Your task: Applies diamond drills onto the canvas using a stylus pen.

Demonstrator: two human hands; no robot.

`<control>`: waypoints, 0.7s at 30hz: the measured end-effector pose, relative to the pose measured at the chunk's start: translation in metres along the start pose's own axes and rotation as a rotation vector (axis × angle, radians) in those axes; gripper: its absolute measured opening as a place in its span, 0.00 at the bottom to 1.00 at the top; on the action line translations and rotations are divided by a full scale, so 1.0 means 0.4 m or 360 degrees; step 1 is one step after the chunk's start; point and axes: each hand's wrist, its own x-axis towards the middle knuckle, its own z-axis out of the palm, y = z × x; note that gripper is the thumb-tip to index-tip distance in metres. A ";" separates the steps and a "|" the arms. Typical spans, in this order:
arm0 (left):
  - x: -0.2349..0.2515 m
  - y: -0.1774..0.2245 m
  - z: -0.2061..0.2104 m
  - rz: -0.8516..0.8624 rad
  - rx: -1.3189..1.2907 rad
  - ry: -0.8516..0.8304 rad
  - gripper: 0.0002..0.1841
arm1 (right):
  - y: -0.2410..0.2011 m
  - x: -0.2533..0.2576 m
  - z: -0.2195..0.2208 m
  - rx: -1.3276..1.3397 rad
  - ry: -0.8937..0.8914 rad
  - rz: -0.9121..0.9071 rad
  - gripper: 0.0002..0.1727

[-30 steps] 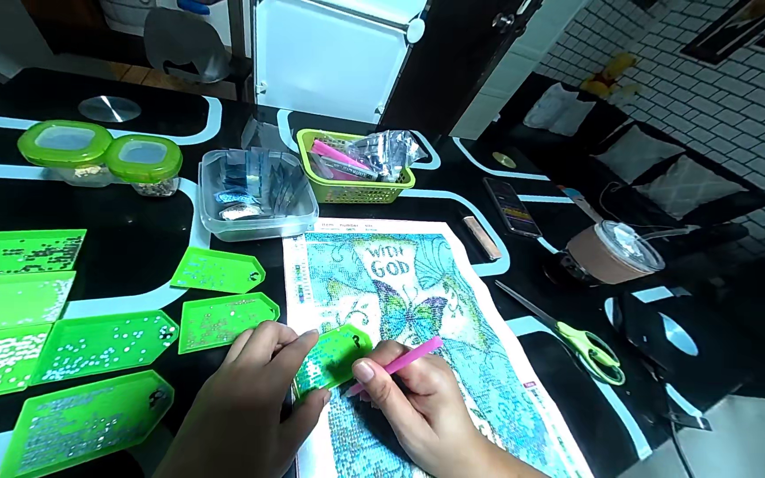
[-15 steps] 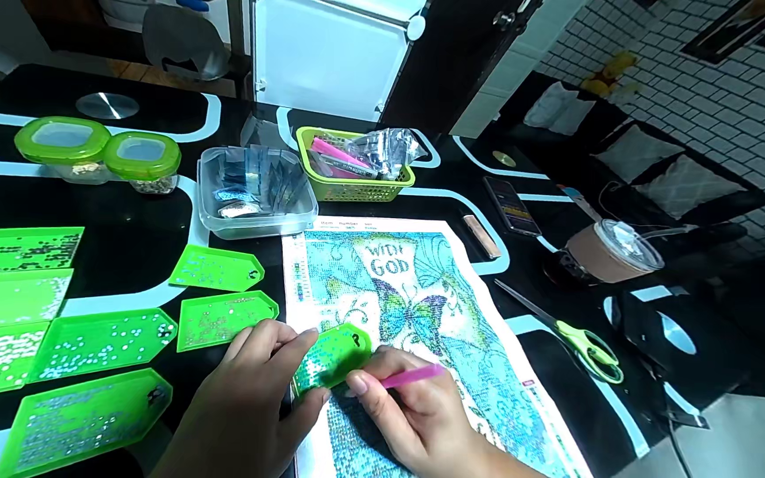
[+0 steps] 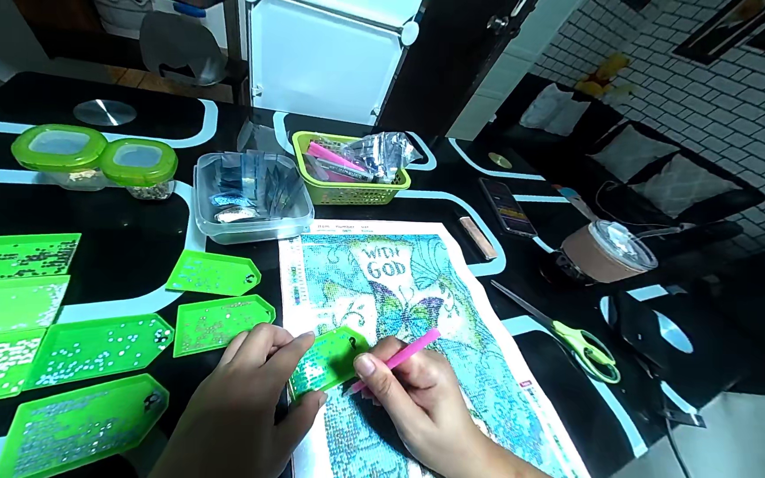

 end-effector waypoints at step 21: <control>0.007 0.010 -0.021 -0.0028 -0.0080 -0.0107 0.26 | -0.085 0.059 -0.104 0.0568 0.0233 0.0245 0.13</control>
